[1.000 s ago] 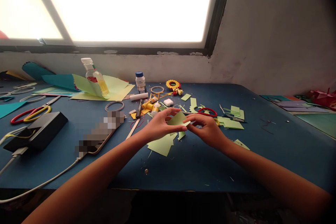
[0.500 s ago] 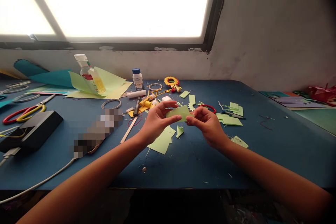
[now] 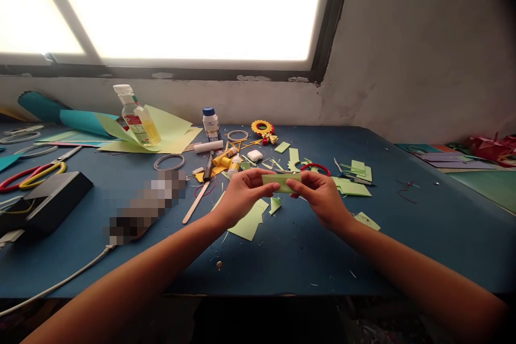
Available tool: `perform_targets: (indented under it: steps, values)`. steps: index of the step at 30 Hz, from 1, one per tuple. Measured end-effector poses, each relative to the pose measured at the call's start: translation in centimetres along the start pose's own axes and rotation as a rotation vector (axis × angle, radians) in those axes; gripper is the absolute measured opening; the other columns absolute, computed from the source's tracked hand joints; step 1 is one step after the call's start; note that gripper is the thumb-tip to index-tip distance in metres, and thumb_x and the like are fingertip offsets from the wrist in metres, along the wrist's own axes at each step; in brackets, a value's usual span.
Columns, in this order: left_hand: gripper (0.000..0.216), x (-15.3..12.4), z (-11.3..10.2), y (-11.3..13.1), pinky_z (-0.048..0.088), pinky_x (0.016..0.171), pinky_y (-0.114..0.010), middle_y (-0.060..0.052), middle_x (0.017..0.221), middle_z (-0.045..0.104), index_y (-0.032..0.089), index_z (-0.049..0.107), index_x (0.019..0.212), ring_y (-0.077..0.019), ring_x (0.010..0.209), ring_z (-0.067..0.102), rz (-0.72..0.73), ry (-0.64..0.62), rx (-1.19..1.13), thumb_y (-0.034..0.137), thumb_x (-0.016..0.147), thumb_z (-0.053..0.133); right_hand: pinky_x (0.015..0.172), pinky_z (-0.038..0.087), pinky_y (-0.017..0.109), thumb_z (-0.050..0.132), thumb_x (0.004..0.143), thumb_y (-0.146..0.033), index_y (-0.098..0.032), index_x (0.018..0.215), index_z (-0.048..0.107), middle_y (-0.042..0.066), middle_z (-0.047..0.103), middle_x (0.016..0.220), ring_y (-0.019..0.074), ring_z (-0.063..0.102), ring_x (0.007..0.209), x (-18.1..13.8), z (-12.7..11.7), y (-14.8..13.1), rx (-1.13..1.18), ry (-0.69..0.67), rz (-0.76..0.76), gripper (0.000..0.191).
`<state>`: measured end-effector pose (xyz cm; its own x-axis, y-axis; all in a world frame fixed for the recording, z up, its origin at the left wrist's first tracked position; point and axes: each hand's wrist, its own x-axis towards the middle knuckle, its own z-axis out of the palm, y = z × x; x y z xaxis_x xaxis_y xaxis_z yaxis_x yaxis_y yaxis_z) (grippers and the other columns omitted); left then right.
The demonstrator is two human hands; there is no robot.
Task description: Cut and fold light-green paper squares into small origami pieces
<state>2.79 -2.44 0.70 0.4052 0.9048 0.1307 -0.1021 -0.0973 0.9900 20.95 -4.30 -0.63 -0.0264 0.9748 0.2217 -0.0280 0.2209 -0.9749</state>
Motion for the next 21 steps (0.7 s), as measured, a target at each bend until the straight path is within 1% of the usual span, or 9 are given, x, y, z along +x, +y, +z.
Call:
perform_targets:
  steps: [2, 6, 10, 12, 15, 21]
  values:
    - [0.031, 0.02, 0.05, 0.01, 0.054, 0.072, -0.028, -0.006, 0.087, 0.072, 0.013, 0.067, 0.091, -0.0153, 0.075, 0.066, -0.004, 0.010, -0.008, 0.031, 0.068, 0.076, 0.061, 0.053, 0.029, 0.076, 0.063, -0.046, -0.018, 0.063, 0.059, 0.001, 0.062, 0.064, 0.0142, 0.059, 0.060, 0.12, -0.15, 0.10, -0.033, 0.004, 0.001, 0.033]
    - [0.028, 0.00, 0.11, 0.12, 0.054, 0.067, -0.024, -0.005, 0.082, 0.072, 0.013, 0.070, 0.088, -0.0128, 0.071, 0.064, -0.031, 0.006, -0.003, 0.033, 0.069, 0.075, 0.053, 0.046, 0.025, 0.075, 0.063, -0.049, -0.018, 0.058, 0.055, -0.002, 0.057, 0.055, 0.0131, 0.056, 0.053, 0.31, -0.40, 0.25, -0.100, 0.023, -0.021, 0.038]
    - [0.027, -0.07, 0.11, 0.18, 0.054, 0.066, -0.023, -0.004, 0.080, 0.071, 0.013, 0.071, 0.087, -0.0115, 0.069, 0.063, -0.055, -0.018, -0.006, 0.034, 0.070, 0.074, 0.047, 0.036, 0.023, 0.073, 0.066, -0.049, -0.017, 0.055, 0.054, -0.003, 0.054, 0.050, 0.0097, 0.046, 0.047, 0.43, -0.65, 0.45, -0.169, 0.024, -0.070, 0.038]
    - [0.027, -0.09, 0.10, 0.18, 0.054, 0.065, -0.023, -0.004, 0.079, 0.070, 0.013, 0.072, 0.087, -0.0116, 0.069, 0.063, -0.063, -0.021, -0.011, 0.034, 0.070, 0.075, 0.046, 0.033, 0.023, 0.072, 0.068, -0.048, -0.017, 0.054, 0.054, -0.003, 0.053, 0.049, 0.0090, 0.043, 0.046, 0.45, -0.73, 0.48, -0.190, 0.022, -0.083, 0.039]
    - [0.027, -0.08, 0.08, 0.19, 0.054, 0.063, -0.022, -0.003, 0.078, 0.070, 0.013, 0.072, 0.086, -0.0117, 0.068, 0.063, -0.065, -0.014, -0.016, 0.035, 0.069, 0.075, 0.046, 0.033, 0.023, 0.071, 0.069, -0.049, -0.017, 0.054, 0.056, -0.002, 0.053, 0.050, 0.0091, 0.042, 0.047, 0.42, -0.77, 0.38, -0.218, 0.019, -0.091, 0.039]
    - [0.027, 0.01, 0.09, 0.15, 0.055, 0.062, -0.023, -0.003, 0.077, 0.070, 0.013, 0.072, 0.084, -0.0112, 0.066, 0.063, -0.041, 0.012, -0.002, 0.035, 0.069, 0.075, 0.048, 0.038, 0.023, 0.072, 0.068, -0.049, -0.016, 0.060, 0.062, -0.001, 0.056, 0.052, 0.0106, 0.048, 0.049, 0.30, -0.74, 0.14, -0.228, 0.018, -0.091, 0.035]
